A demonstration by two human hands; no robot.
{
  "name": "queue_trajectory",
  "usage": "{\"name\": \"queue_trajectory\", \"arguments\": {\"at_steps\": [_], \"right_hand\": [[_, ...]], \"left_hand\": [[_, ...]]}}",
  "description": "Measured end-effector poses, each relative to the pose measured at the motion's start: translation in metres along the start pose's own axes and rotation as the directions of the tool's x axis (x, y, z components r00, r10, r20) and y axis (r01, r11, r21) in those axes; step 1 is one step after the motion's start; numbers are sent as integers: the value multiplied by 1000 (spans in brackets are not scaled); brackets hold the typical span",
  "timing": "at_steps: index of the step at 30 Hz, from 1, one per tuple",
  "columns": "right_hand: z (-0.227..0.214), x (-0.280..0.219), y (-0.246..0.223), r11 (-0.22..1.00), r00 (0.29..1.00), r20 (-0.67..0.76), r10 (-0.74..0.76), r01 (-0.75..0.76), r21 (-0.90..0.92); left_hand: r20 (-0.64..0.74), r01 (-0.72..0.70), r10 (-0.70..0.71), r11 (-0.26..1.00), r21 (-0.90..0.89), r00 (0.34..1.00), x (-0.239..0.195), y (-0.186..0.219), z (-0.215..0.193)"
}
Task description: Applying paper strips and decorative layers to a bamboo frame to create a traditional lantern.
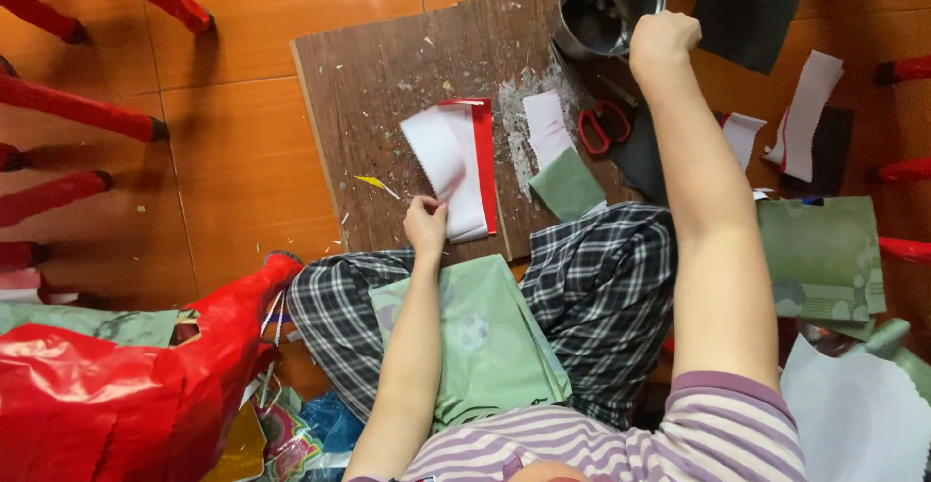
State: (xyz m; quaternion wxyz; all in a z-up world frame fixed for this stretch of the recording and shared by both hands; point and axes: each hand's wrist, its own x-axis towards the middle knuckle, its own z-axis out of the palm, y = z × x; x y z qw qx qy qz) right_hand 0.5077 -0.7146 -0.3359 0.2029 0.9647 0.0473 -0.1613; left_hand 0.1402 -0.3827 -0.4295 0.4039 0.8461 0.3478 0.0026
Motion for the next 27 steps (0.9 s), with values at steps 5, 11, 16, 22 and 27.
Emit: {"name": "queue_trajectory", "arguments": {"at_steps": [5, 11, 16, 22, 27], "right_hand": [[31, 11, -28, 997, 981, -194, 28, -15, 71], [-15, -75, 5, 882, 938, -218, -270, 332, 335], [-33, -157, 17, 46, 929, 304, -213, -301, 953], [-27, -245, -102, 491, 807, -210, -551, 518, 701], [-68, -279, -201, 724, 774, -152, -615, 631, 281]], "left_hand": [[3, 100, -101, 987, -127, 995, 14, -5, -10], [-9, 122, -125, 977, -173, 992, 12, -17, -6], [55, 129, -120, 972, -197, 991, 19, -48, 10], [180, 266, -196, 699, -663, 964, 21, -60, 27], [306, 379, -227, 482, -790, 925, 16, -46, 17]]}}
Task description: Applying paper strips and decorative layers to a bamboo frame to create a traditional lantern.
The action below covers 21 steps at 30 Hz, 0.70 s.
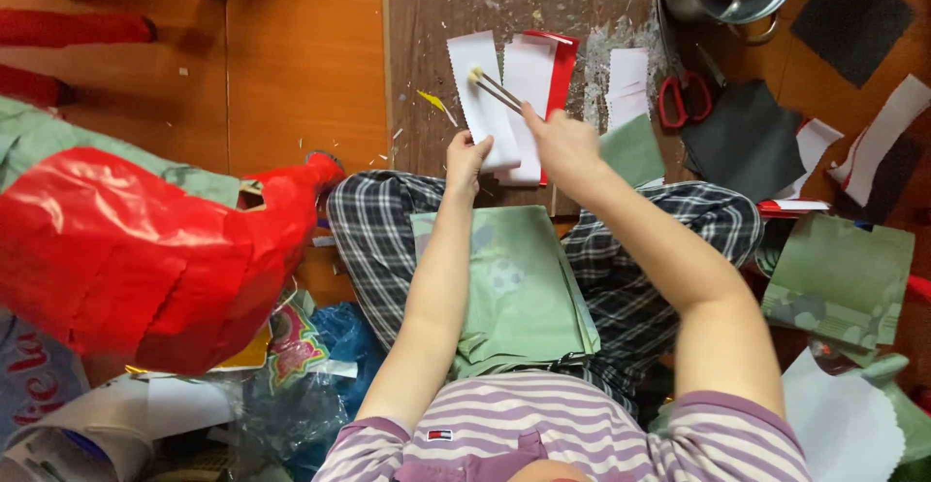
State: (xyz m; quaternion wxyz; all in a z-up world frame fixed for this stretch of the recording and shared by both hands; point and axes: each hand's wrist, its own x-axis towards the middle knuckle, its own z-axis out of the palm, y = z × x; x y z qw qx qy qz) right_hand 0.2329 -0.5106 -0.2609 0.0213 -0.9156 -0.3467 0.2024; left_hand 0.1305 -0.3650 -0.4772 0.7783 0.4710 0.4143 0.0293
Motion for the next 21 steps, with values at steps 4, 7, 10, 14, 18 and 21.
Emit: {"name": "queue_trajectory", "arguments": {"at_steps": [4, 7, 10, 14, 18, 21], "right_hand": [[23, 33, -16, 1000, 995, -99, -18, 17, -9], [68, 30, -9, 997, 987, -140, 72, -74, -13], [86, -17, -16, 997, 996, -46, 78, -78, -10], [46, -93, -19, 998, 997, 51, 57, -56, -20], [11, -142, -29, 994, 988, 119, 103, -107, 31], [12, -158, -28, 996, 989, 134, 60, -69, 65]], "left_hand": [[140, 187, -165, 969, -160, 976, 15, -28, -3], [198, 317, -274, 919, -234, 941, 17, -35, -3], [221, 410, -356, 859, -305, 908, 25, -38, -2], [193, 465, -423, 825, -323, 885, 13, -22, -3], [229, 473, -414, 784, -403, 881, 12, -18, -3], [244, 489, -424, 762, -424, 872, 9, -13, -5]]}}
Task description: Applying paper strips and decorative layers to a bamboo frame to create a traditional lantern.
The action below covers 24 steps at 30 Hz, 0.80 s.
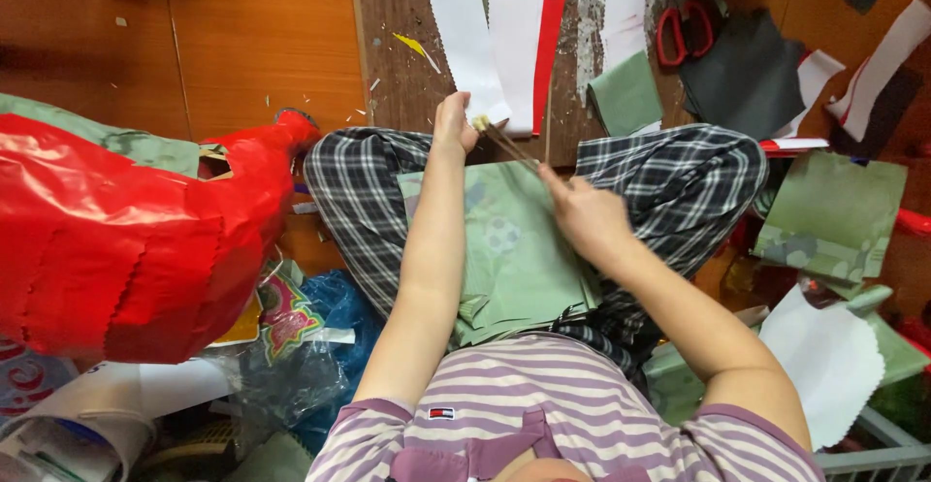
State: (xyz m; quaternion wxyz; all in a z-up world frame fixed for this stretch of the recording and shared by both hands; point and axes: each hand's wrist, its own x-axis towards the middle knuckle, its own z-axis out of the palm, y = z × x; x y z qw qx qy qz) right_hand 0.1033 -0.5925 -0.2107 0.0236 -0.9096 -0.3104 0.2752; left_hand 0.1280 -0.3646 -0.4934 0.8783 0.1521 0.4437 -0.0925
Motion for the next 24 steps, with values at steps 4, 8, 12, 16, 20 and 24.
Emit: {"name": "queue_trajectory", "arguments": {"at_steps": [4, 8, 12, 16, 20, 24], "right_hand": [[2, -3, 5, 999, 991, -121, 52, -52, 1], [5, -3, -6, 1000, 999, -48, -8, 9, 25], [-16, 3, 19, 993, 990, 79, 120, -119, -11], [-46, 48, 27, 957, 950, -308, 55, 39, 289], [-3, 149, 24, 972, 889, -457, -27, 130, 196], [6, 198, -6, 966, 920, -378, 105, -3, 259]], "left_hand": [[-9, -10, 11, 999, 37, 1000, -12, 5, 7], [-27, -25, 25, 1000, -12, 999, -10, 5, 7], [-105, -31, 41, 995, 96, 994, -23, 9, 14], [-78, -17, 27, 991, 131, 997, -26, 11, 19], [-86, -34, 49, 985, 171, 995, -25, 10, 17], [-84, -42, 59, 981, 188, 995, -24, 10, 15]]}}
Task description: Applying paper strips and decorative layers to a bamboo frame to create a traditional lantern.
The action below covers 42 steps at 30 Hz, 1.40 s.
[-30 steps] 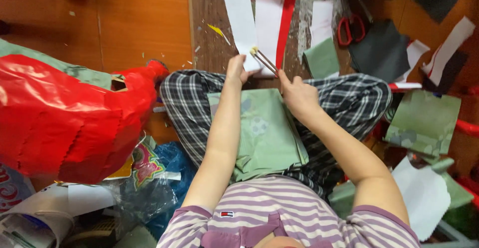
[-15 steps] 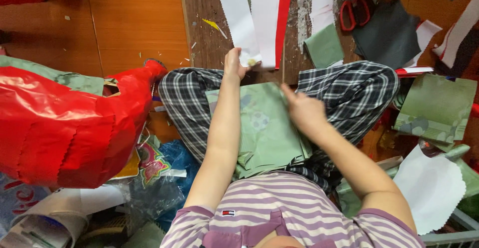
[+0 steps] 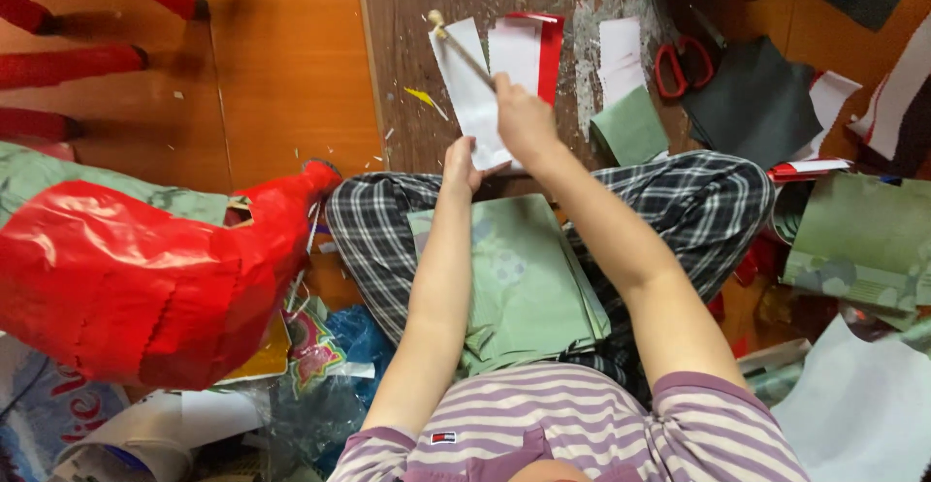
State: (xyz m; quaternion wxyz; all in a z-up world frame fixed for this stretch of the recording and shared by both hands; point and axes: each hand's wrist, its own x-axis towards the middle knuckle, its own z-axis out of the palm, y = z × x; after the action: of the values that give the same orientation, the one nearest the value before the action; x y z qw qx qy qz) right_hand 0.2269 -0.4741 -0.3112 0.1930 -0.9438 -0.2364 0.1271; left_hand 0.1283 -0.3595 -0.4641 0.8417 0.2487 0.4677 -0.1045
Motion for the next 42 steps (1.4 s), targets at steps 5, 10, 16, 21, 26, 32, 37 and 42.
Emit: {"name": "queue_trajectory", "arguments": {"at_steps": [5, 10, 16, 21, 26, 32, 37, 42], "right_hand": [[-3, 1, 1, 998, 999, 36, 18, -20, 67], [-15, -8, 28, 989, 993, -52, 109, -104, 103], [9, -2, 0, 986, 996, 52, 78, -85, 146], [-5, 1, 2, 960, 995, 57, 78, -90, 267], [-48, -14, 39, 893, 986, 119, 113, -153, 423], [-38, 1, 47, 937, 978, 95, 185, -204, 284], [8, 36, 105, 786, 888, -294, 355, -112, 608], [-61, 54, 174, 62, 824, -21, 566, -17, 998]], "left_hand": [[1, 16, -16, 1000, 18, 1000, -2, 1, 0], [17, 12, -12, 1000, 16, 1000, -4, 0, -1], [-1, -6, 6, 999, 34, 1000, -1, -2, -3], [4, 1, -2, 1000, 29, 1000, -2, -1, -2], [5, 19, -19, 1000, -3, 1000, -6, 1, 1], [-3, 16, -15, 1000, 15, 1000, -13, 4, 5], [-26, 0, 1, 1000, 30, 1000, -19, 8, 11], [14, -9, 9, 999, 53, 1000, -21, 7, 16]]}}
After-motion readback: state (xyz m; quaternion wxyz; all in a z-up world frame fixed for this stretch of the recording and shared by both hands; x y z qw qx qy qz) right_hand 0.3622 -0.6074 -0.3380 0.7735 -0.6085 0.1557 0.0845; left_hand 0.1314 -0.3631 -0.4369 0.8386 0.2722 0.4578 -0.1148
